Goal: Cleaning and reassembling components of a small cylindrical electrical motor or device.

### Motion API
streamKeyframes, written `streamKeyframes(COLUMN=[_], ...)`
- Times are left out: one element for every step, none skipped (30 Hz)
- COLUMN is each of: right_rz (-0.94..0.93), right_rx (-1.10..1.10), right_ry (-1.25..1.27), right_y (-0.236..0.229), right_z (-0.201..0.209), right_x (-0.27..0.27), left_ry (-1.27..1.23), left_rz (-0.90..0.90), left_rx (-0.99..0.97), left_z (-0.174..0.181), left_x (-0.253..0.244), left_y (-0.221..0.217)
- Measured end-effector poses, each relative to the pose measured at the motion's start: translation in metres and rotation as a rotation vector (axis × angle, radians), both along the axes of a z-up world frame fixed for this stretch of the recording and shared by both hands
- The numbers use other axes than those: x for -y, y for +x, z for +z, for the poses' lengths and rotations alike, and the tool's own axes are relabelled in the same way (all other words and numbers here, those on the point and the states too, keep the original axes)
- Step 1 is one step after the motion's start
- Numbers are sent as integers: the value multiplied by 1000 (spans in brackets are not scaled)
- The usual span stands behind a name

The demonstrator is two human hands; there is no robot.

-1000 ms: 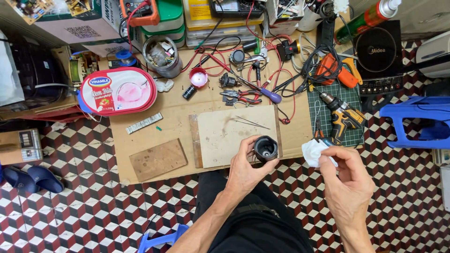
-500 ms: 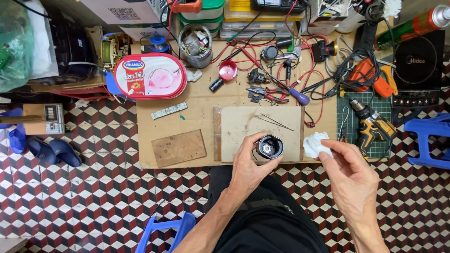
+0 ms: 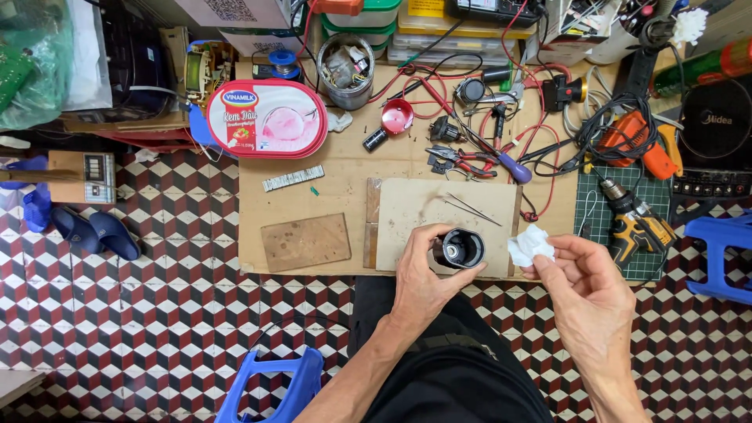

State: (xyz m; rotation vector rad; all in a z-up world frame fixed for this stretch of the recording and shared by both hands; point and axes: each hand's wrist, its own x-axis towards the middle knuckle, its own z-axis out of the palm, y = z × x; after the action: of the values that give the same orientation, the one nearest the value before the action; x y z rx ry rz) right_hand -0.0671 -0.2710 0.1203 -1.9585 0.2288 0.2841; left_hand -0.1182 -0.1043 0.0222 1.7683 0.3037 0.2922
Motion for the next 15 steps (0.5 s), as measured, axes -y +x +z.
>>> streamKeyframes(right_rz=[2, 7, 12, 15, 23, 31, 35, 30, 28, 34, 43, 52, 53, 71, 89], right_rx=[-2, -10, -18, -19, -16, -13, -13, -31, -50, -51, -39, -28, -30, -37, -42], right_ry=[3, 25, 47, 49, 45, 42, 43, 21, 0, 1, 19, 37, 35, 19, 3], right_y=[1, 2, 2, 2, 3, 3, 4, 4, 5, 5, 5, 5, 6, 6, 7], right_z=[-2, -3, -5, -5, -5, -4, -3, -2, 0, -1, -2, -3, -3, -3, -3], right_x=[1, 2, 3, 2, 2, 2, 2, 2, 1, 1, 1, 2, 2, 2, 2], left_ry=[3, -9, -20, -17, -58, -99, -99, -110, -121, -119, -109, -99, -100, -98, -96], left_rz=[2, 6, 10, 13, 20, 27, 32, 34, 38, 45, 51, 57, 58, 61, 63], left_rx=[-2, 4, 12, 10, 14, 19, 19, 47, 74, 74, 66, 58, 56, 21, -12], left_z=[-1, -1, -2, -3, -3, -3, -5, -6, -7, -8, -8, -9, -9, -8, -8], left_x=[0, 0, 0, -1, 0, 0, 1, 1, 2, 1, 2, 3, 3, 3, 3], left_y=[0, -1, -2, -2, -3, -3, -3, -3, -4, -3, -3, -3, -3, -3, -3])
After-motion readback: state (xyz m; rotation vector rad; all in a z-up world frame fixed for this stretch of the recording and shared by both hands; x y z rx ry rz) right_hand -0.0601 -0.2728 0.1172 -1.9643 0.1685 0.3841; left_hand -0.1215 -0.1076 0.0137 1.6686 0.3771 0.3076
